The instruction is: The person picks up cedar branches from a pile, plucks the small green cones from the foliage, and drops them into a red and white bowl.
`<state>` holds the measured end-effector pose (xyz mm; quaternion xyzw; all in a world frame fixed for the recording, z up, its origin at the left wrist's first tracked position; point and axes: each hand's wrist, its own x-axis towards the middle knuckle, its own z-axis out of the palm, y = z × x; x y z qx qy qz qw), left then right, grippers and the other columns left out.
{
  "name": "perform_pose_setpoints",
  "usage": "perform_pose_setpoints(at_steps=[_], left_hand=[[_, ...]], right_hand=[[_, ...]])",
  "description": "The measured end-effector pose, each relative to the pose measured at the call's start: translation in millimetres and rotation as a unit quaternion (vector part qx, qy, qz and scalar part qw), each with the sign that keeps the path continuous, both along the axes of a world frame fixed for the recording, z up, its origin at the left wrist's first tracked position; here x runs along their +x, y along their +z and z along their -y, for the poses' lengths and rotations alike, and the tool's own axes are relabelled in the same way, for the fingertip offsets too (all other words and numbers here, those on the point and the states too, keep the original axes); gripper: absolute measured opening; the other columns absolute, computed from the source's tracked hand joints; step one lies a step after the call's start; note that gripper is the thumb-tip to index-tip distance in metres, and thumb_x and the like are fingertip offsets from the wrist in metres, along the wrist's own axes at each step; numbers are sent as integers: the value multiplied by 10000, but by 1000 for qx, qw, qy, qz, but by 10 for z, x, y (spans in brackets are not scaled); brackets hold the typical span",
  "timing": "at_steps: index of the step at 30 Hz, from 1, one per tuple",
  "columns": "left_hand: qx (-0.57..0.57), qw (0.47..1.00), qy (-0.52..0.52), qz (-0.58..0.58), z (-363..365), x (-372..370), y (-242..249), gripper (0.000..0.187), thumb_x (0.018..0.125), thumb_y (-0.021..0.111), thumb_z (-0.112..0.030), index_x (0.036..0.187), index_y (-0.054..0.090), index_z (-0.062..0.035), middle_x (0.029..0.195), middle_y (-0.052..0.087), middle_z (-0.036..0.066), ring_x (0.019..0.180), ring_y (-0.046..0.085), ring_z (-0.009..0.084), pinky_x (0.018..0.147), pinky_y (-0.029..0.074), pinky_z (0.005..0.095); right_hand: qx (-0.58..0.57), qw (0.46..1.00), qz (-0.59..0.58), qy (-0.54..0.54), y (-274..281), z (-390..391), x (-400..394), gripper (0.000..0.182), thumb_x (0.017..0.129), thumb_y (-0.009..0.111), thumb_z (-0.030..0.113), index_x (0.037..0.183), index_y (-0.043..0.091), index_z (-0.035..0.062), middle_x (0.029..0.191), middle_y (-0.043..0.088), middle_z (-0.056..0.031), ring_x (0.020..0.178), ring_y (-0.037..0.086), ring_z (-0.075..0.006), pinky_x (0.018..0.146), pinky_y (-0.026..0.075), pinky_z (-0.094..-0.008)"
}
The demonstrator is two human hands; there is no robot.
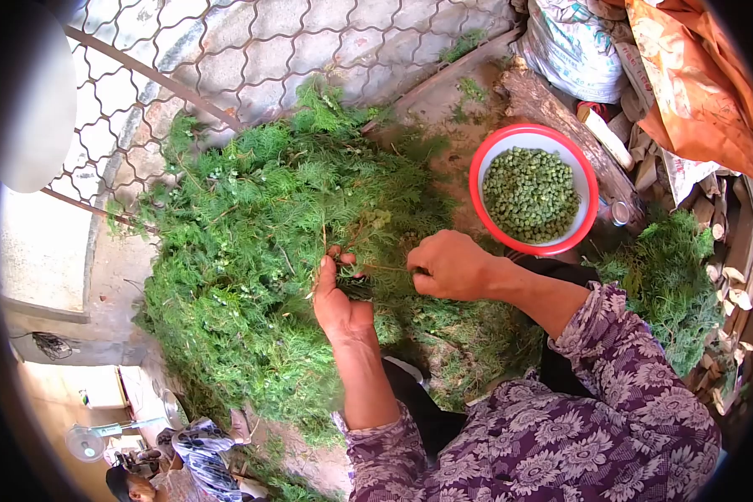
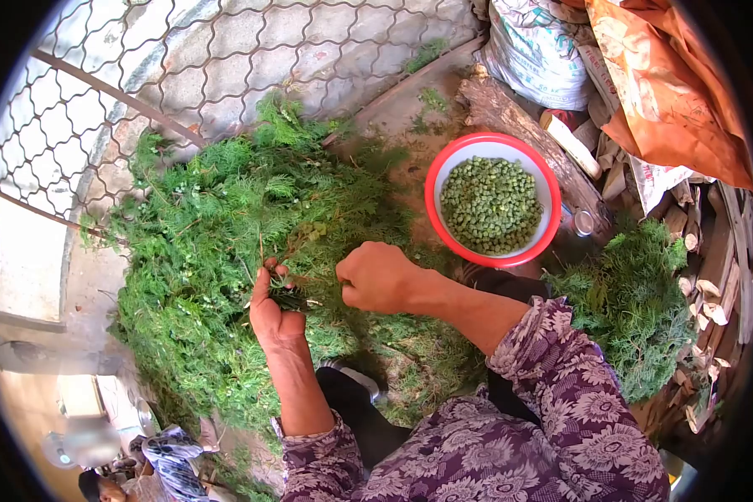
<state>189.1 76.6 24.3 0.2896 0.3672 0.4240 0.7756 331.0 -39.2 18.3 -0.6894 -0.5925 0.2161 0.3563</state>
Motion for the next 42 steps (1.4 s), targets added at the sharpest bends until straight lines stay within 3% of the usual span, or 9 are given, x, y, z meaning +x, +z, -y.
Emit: perform_pose_setpoints(at_steps=[9, 16, 20, 22, 26, 28, 30, 34, 42], left_hand=[[47, 997, -27, -54, 102, 79, -116, 184, 898, 456, -178, 974, 549, -39, 769, 560, 47, 688, 511, 149, 603, 434, 275], [45, 992, 119, -3, -186, -165, 217, 198, 911, 428, -259, 884, 568, -121, 756, 536, -21, 801, 478, 156, 785, 399, 341], [-11, 996, 82, -10, -190, -181, 147, 169, 904, 452, -250, 913, 571, -130, 771, 551, -37, 774, 481, 147, 762, 404, 348], [-29, 997, 52, 57, -200, -167, 103, 187, 909, 433, -267, 947, 557, -132, 757, 550, -59, 702, 503, 139, 653, 397, 341], [-41, 997, 56, 25, -175, -152, 154, 206, 912, 419, -286, 987, 533, -132, 730, 538, -78, 620, 502, 127, 526, 307, 267], [-53, 994, 48, 83, -164, -154, 153, 191, 909, 429, -236, 983, 526, -89, 735, 542, -24, 610, 485, 130, 556, 365, 277], [-73, 980, 10, 183, -163, -170, 114, 168, 906, 438, -177, 963, 517, -40, 737, 537, 34, 599, 460, 140, 583, 420, 281], [-81, 990, 1, 114, -79, -112, 138, 190, 907, 435, -251, 955, 530, -95, 721, 526, -40, 613, 462, 131, 602, 391, 284], [-103, 983, 9, 155, -11, -61, 117, 188, 904, 438, -188, 949, 513, -22, 728, 512, 36, 603, 412, 144, 553, 359, 266]], right_hand=[[-133, 989, 14, 58, 122, 62, 210, 156, 603, 592, 152, 683, 617, 20, 698, 604, -154, 717, 593, -331, 651, 478, -423], [-158, 982, 104, 1, -74, 290, 503, 166, 614, 566, 183, 672, 613, 34, 640, 577, -166, 651, 575, -343, 607, 464, -433], [-144, 969, 151, -132, -227, 300, 914, 179, 640, 567, 178, 753, 633, 54, 685, 586, -166, 702, 580, -354, 637, 470, -438], [-123, 904, 332, -239, -375, 379, 1058, 188, 668, 566, 179, 816, 634, 86, 788, 601, -152, 790, 580, -336, 695, 466, -430], [-108, 880, 387, -253, -333, 414, 1072, 230, 687, 572, 194, 883, 632, 92, 865, 596, -158, 861, 571, -321, 767, 454, -420], [-189, 930, 255, -185, -223, 271, 986, 302, 697, 576, 226, 948, 625, 65, 892, 597, -178, 886, 570, -321, 812, 443, -402], [-58, 992, 99, -59, -288, 151, 775, 400, 699, 595, 284, 1019, 600, 44, 951, 599, -186, 918, 567, -323, 811, 448, -387], [-23, 982, -163, 98, -145, -118, 189, 483, 705, 620, 348, 1045, 570, 9, 947, 603, -170, 869, 583, -272, 776, 452, -348], [33, 966, -225, 119, -188, -255, -115, 280, 707, 640, 241, 907, 613, 47, 737, 601, -149, 692, 591, -263, 645, 453, -363]])
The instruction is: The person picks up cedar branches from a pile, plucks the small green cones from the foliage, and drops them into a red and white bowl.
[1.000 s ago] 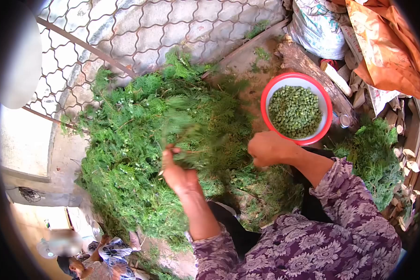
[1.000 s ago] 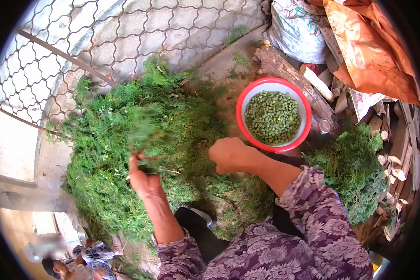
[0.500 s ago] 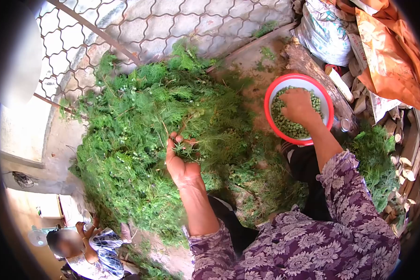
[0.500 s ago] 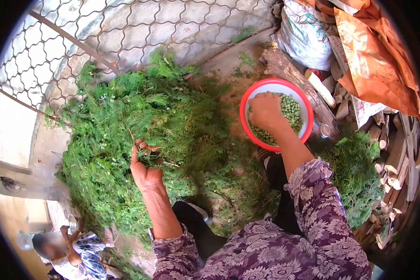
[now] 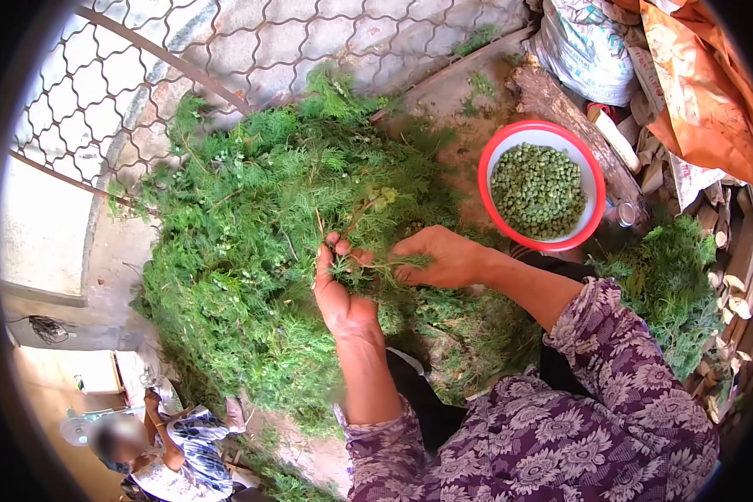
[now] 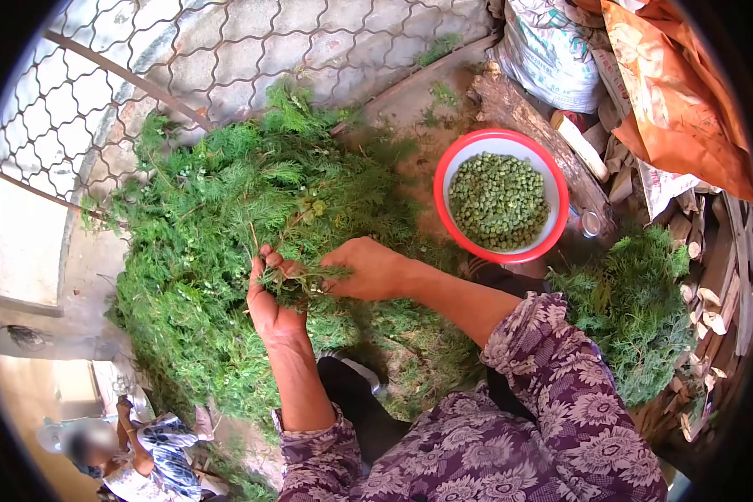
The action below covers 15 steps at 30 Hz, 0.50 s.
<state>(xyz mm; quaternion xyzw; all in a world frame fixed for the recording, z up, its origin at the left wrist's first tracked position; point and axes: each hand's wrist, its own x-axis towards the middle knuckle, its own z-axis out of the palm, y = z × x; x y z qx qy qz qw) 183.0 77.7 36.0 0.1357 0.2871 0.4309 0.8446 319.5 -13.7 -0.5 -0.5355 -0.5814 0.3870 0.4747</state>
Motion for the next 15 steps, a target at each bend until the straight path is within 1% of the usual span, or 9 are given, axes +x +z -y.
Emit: perform_pose_setpoints(at_steps=[2, 3, 5, 6, 8, 10, 12, 14, 15], left_hand=[[-7, 1000, 0, -2, 9, -35, -20, 187, 901, 445, -185, 954, 512, -18, 729, 512, 38, 585, 405, 139, 542, 358, 264], [22, 999, -37, -11, 29, -52, -52, 186, 890, 473, -197, 959, 527, -33, 719, 523, 22, 568, 407, 117, 536, 373, 253], [53, 996, -74, -20, 93, -9, -80, 187, 880, 501, -210, 964, 541, -47, 708, 533, 6, 550, 408, 95, 529, 388, 243], [36, 995, -67, -65, 140, 49, -91, 191, 878, 506, -214, 961, 540, -45, 708, 537, 4, 534, 399, 92, 510, 373, 233], [22, 992, -61, -110, 161, 81, -65, 195, 876, 511, -218, 957, 540, -43, 707, 540, 2, 518, 391, 89, 491, 357, 224], [74, 993, -61, -63, 130, -14, 32, 200, 867, 527, -222, 952, 538, -41, 695, 541, 11, 496, 375, 80, 460, 325, 223], [102, 993, -62, -17, 81, -98, 60, 214, 853, 549, -231, 948, 537, -39, 683, 541, 19, 479, 366, 78, 437, 294, 227], [114, 991, -62, -26, 66, -131, 54, 214, 852, 550, -231, 944, 539, -39, 678, 539, 21, 481, 372, 84, 436, 295, 229], [125, 989, -68, -38, 64, -147, 50, 214, 851, 551, -232, 939, 542, -38, 673, 537, 22, 483, 379, 90, 435, 296, 231]], right_hand=[[4, 995, 90, -37, 66, 41, 13, 181, 720, 631, 157, 852, 606, 36, 763, 586, -161, 725, 600, -268, 645, 454, -365], [4, 995, 90, -38, 99, 57, 11, 181, 720, 631, 157, 852, 606, 36, 763, 586, -161, 725, 600, -268, 645, 454, -365], [-48, 946, 306, -97, 158, 94, 18, 140, 693, 583, 176, 772, 639, 76, 712, 607, -166, 678, 610, -303, 612, 475, -394], [-47, 946, 307, -97, 174, 99, 29, 140, 693, 583, 176, 772, 639, 76, 712, 607, -166, 678, 610, -303, 612, 475, -394], [-146, 877, 451, -75, 205, 89, 81, 128, 678, 553, 147, 732, 645, 75, 717, 612, -172, 704, 614, -314, 620, 484, -420], [-214, 861, 404, -221, 85, 67, 328, 122, 661, 548, 132, 689, 642, 59, 726, 622, -155, 706, 608, -343, 626, 486, -437], [-186, 851, 386, -305, 114, 146, 644, 167, 704, 524, 167, 797, 607, 57, 707, 597, -162, 729, 582, -352, 654, 466, -450], [-87, 852, 324, -402, -39, 292, 945, 232, 705, 529, 165, 882, 614, 42, 759, 604, -183, 762, 580, -353, 691, 460, -452], [-88, 853, 324, -400, -48, 371, 1052, 232, 705, 529, 165, 882, 614, 42, 759, 604, -183, 762, 580, -353, 691, 460, -452]])
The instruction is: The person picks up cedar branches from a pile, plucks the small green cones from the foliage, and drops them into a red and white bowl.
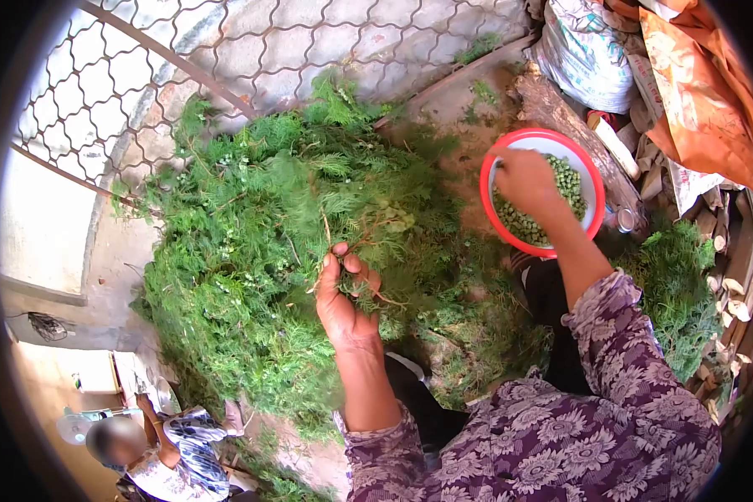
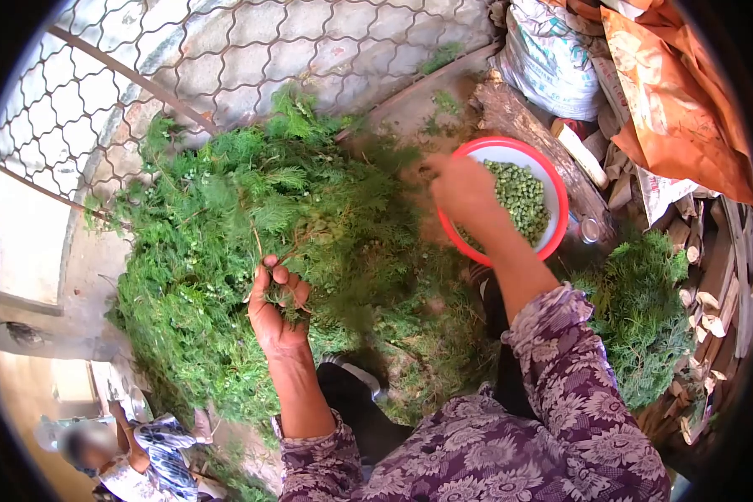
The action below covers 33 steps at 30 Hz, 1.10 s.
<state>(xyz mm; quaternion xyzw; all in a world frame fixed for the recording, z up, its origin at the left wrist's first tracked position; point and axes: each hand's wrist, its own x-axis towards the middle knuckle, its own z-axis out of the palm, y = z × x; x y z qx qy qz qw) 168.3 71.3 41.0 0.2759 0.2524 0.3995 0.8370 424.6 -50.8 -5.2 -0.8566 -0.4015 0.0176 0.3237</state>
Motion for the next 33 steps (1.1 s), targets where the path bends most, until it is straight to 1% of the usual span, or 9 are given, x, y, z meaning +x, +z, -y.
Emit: perform_pose_setpoints(at_steps=[2, 5, 7, 9, 13, 15, 18, 26, 33], left_hand=[[-2, 1000, -1, -2, 36, 13, 42, 220, 841, 564, -239, 926, 549, -37, 660, 532, 27, 494, 396, 107, 434, 300, 236], [11, 1000, -9, -18, 71, 48, 80, 233, 831, 577, -255, 910, 557, -37, 648, 525, 30, 504, 406, 118, 436, 308, 241], [27, 999, -7, -34, 110, 63, 86, 250, 819, 591, -271, 902, 562, -37, 640, 521, 30, 512, 414, 121, 437, 313, 248], [34, 999, -11, -34, 135, 72, 88, 258, 817, 592, -277, 902, 563, -36, 639, 520, 28, 512, 415, 123, 438, 316, 252], [35, 998, -20, -38, 164, 66, 85, 274, 816, 592, -286, 908, 564, -30, 638, 516, 29, 510, 414, 131, 441, 322, 262], [31, 998, -26, -48, 192, 97, 93, 273, 818, 589, -287, 907, 564, -30, 637, 513, 29, 512, 415, 132, 442, 322, 262], [27, 997, -48, -50, 228, 149, 83, 271, 821, 584, -284, 911, 563, -29, 638, 505, 31, 523, 429, 140, 451, 337, 264], [-39, 989, -61, -130, 201, 200, -128, 359, 821, 597, -296, 1060, 541, -35, 885, 610, 62, 736, 568, 182, 681, 454, 308], [341, 867, 265, -248, 243, 205, 18, 177, 792, 621, -102, 957, 568, -66, 874, 593, 25, 813, 527, 151, 746, 415, 285]], right_hand=[[6, 991, 96, -97, 50, 122, 152, 300, 696, 540, 152, 968, 603, 40, 798, 607, -203, 782, 577, -357, 708, 458, -437], [24, 991, 118, -51, 61, 127, 149, 363, 704, 569, 168, 1041, 576, 31, 852, 599, -216, 798, 579, -349, 711, 465, -407], [-63, 991, -89, 78, 163, 25, 51, 386, 770, 587, 267, 1054, 555, 8, 892, 606, -180, 794, 601, -273, 715, 475, -350], [-55, 870, -446, 204, 231, -78, -114, 479, 812, 569, 407, 1065, 542, 2, 923, 607, -112, 787, 600, -194, 708, 479, -309], [28, 753, -623, 210, 224, -198, -482, 483, 824, 544, 461, 1045, 549, 33, 898, 607, -57, 784, 595, -158, 705, 487, -300], [138, 613, -738, 248, 139, -288, -573, 500, 784, 593, 480, 1018, 558, 40, 948, 580, -56, 776, 582, -168, 673, 477, -295], [163, 574, -774, 213, 427, -247, -635, 388, 799, 610, 381, 1019, 566, 65, 922, 591, -31, 758, 583, -134, 657, 487, -286], [219, 609, -740, 182, 281, -261, -526, 254, 793, 622, 238, 970, 583, 61, 849, 616, -7, 704, 598, -115, 610, 504, -258], [200, 670, -705, 117, 318, -200, -412, 218, 796, 628, 205, 924, 593, 32, 820, 621, -35, 701, 594, -114, 612, 503, -253]])
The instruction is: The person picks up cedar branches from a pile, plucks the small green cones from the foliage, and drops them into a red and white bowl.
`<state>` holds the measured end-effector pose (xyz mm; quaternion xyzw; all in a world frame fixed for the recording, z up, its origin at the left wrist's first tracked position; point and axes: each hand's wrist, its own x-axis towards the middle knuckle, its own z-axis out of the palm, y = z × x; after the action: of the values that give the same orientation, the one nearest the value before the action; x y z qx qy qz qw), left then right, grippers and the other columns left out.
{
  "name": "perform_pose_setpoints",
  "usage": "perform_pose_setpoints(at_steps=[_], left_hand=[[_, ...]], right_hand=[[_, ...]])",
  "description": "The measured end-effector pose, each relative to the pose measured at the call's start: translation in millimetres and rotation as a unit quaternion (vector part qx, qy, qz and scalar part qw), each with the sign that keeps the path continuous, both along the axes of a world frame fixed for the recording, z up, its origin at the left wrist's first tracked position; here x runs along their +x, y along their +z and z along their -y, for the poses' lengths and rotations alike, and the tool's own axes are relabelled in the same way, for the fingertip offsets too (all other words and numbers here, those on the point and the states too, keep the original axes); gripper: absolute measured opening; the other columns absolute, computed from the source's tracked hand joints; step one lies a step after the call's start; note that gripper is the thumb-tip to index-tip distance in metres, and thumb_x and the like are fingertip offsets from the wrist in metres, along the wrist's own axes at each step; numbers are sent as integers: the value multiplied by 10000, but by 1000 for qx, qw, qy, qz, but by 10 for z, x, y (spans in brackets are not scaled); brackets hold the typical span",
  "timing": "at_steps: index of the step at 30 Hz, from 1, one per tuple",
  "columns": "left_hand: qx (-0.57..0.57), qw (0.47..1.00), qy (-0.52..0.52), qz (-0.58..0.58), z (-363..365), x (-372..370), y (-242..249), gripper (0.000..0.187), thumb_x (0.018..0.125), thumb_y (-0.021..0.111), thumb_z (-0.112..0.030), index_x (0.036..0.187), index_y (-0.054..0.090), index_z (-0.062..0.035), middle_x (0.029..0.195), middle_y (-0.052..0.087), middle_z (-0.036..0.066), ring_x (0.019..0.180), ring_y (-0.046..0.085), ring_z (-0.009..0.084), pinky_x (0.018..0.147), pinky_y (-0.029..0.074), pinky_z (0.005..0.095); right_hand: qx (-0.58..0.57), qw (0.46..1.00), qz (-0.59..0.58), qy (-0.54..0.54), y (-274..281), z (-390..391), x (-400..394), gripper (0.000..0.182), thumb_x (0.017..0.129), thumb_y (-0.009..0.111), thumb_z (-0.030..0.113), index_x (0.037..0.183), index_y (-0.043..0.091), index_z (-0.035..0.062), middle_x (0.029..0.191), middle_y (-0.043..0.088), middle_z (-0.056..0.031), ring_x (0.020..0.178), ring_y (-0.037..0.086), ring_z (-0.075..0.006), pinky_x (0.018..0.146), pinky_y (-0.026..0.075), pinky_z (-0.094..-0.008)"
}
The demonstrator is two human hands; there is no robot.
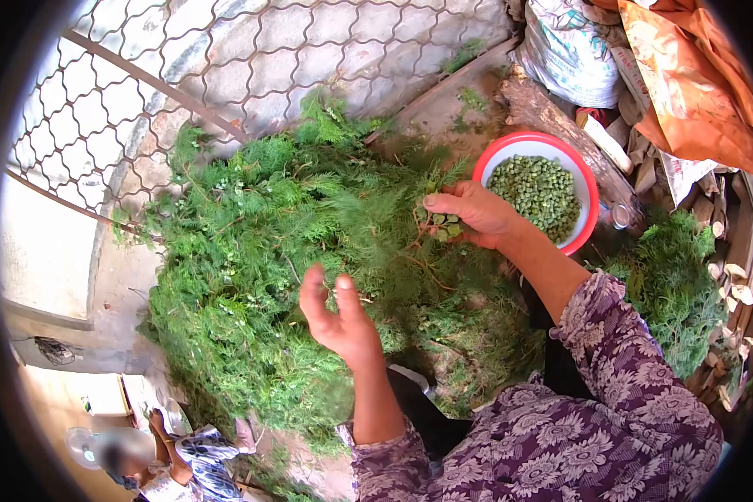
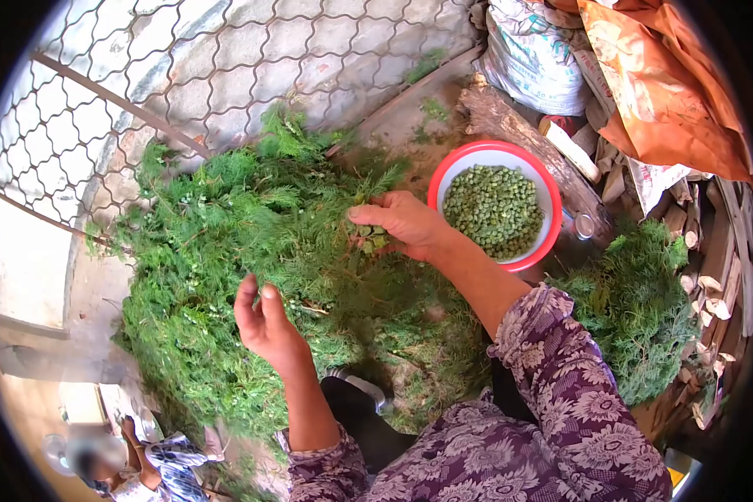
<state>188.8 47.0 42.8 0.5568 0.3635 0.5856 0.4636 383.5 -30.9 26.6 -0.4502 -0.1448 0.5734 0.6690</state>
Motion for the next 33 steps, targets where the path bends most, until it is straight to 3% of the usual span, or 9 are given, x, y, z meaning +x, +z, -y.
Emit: perform_pose_setpoints(at_steps=[2, 5, 9, 15, 17, 21, 23, 29, 33], left_hand=[[289, 931, -154, -160, 83, -67, -24, 191, 755, 614, -3, 941, 581, -32, 868, 605, 46, 781, 556, 167, 712, 435, 256], [311, 886, -241, -246, 338, 37, -86, 221, 732, 614, 24, 948, 587, -11, 879, 610, 84, 775, 572, 177, 719, 454, 272], [295, 904, -180, -252, 276, 114, -143, 248, 729, 612, 22, 974, 570, 16, 910, 613, 106, 823, 579, 181, 753, 454, 284], [155, 928, -162, -298, 263, 196, -328, 352, 714, 610, 6, 1053, 514, 10, 945, 612, 117, 876, 582, 181, 782, 451, 277], [60, 933, -192, -299, 263, 205, -329, 439, 680, 556, 40, 1109, 470, 12, 975, 582, 162, 879, 599, 265, 784, 461, 316], [48, 937, -185, -292, 207, 189, -389, 377, 692, 530, 56, 1066, 496, 21, 926, 607, 126, 839, 607, 217, 765, 466, 291], [57, 957, -209, -192, 202, 196, -389, 250, 748, 565, 36, 995, 549, 4, 863, 615, 47, 726, 569, 111, 688, 475, 250], [-227, 936, -266, -32, 85, 175, -305, 114, 803, 556, 4, 912, 591, 1, 802, 620, 63, 597, 560, 133, 555, 457, 254], [-309, 918, -248, -6, 87, 173, -231, 106, 797, 577, -25, 900, 590, -1, 774, 626, 81, 571, 559, 144, 537, 459, 257]], right_hand=[[4, 1000, 27, 1, -120, -53, 16, 217, 798, 627, 201, 918, 593, 24, 808, 620, -40, 692, 590, -116, 607, 495, -253], [13, 998, 55, 3, -181, -77, -23, 221, 800, 625, 194, 911, 592, 5, 793, 620, -49, 681, 583, -119, 607, 477, -254], [62, 995, 75, 37, -145, -95, -130, 238, 797, 629, 190, 904, 590, -19, 780, 615, -49, 674, 570, -117, 624, 446, -246], [72, 993, 61, 66, -117, -88, -345, 212, 790, 635, 170, 891, 591, -11, 759, 596, -26, 655, 541, -90, 615, 421, -224], [64, 992, 62, 84, -145, -83, -334, 229, 785, 638, 179, 926, 604, 2, 822, 601, -30, 716, 542, -90, 653, 436, -240], [42, 992, 50, 103, -115, -55, -287, 262, 810, 617, 252, 902, 587, 9, 786, 585, -24, 661, 546, -87, 571, 440, -223], [37, 992, 34, 120, -35, -18, -234, 271, 829, 598, 276, 896, 575, 14, 748, 572, -17, 625, 554, -89, 525, 437, -207], [-5, 994, 62, 89, 11, 47, 5, 324, 856, 546, 342, 969, 546, 38, 796, 590, -46, 621, 590, -113, 512, 464, -202], [15, 998, 49, -22, 9, 99, 110, 278, 834, 583, 338, 885, 554, 67, 767, 600, -27, 600, 572, -87, 514, 448, -186]])
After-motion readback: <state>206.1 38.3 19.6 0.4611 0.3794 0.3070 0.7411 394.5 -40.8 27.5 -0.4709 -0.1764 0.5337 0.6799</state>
